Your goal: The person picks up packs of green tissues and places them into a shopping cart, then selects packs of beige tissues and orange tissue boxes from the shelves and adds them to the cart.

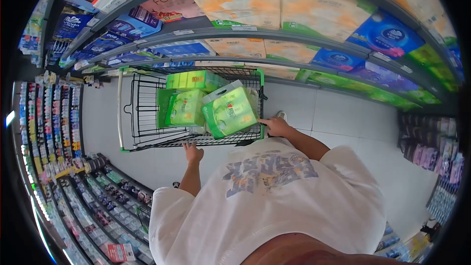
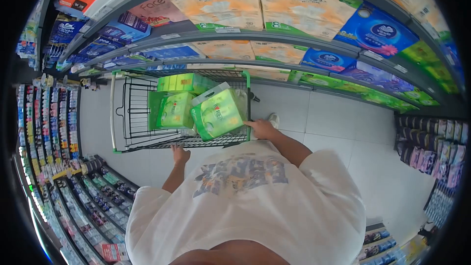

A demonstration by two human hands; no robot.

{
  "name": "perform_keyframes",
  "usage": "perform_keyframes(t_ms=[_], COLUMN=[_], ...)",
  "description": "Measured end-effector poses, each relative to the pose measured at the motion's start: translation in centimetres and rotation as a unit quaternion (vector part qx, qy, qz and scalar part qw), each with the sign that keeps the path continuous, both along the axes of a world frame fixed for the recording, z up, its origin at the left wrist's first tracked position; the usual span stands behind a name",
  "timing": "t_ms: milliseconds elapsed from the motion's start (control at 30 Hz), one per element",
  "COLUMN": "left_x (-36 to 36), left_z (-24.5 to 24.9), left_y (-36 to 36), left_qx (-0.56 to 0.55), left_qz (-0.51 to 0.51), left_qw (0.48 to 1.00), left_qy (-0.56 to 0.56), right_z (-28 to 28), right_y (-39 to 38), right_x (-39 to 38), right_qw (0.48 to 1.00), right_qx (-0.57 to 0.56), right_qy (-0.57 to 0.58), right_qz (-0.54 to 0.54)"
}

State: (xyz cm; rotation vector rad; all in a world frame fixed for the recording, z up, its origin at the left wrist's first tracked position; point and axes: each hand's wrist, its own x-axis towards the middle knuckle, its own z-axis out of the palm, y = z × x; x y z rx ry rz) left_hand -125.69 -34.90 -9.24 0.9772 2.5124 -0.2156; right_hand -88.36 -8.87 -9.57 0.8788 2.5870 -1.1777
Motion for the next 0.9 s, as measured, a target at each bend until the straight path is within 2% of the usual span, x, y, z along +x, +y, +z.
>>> perform_keyframes(t_ms=[67,133,267,467,567,633,733,800,833,900], left_x=[2.4,2.8,2.9,2.0,-0.1,-1.5,-3.8,-5.5,-6.0,-7.0], left_z=[1.6,2.4,3.5,2.3,0.8,0.2,-0.9,-1.5,0.1,1.9], left_y=[1.0,1.2,2.1,3.3,3.3,3.5,3.8,4.5,5.8,6.2], left_qx=[0.002,-0.003,-0.013,-0.001,-0.009,-0.01,-0.008,-0.065,-0.129,-0.108], left_qz=[0.027,0.031,0.051,0.077,0.066,0.047,0.073,0.058,0.044,0.02], left_qw=[0.999,0.999,0.998,0.996,0.997,0.998,0.993,0.991,0.98,0.981], left_qy=[0.019,-0.009,-0.047,-0.042,-0.035,-0.028,-0.092,-0.104,-0.147,-0.157], right_z=[-1.8,-2.7,-2.8,-2.1,-3.3,-3.3,-2.3,-1.3,-1.8,-2.6], right_y=[0.9,1.6,3.4,4.9,5.0,5.3,4.8,4.7,4.1,3.4], right_x=[0.0,-0.4,-0.9,-2.6,-4.4,-5.4,-6.1,-7.1,-7.5,-8.4], right_qw=[0.999,0.997,0.999,0.998,0.997,0.998,0.998,0.996,0.993,0.987], right_qx=[0.016,0.045,-0.021,-0.04,-0.004,0.0,0.003,0.013,0.031,0.05], right_qy=[0.026,0.06,0.045,0.042,0.058,0.028,-0.009,-0.02,-0.03,-0.048], right_qz=[0.017,0.014,0.007,-0.026,-0.041,-0.05,-0.065,-0.083,-0.112,-0.146])
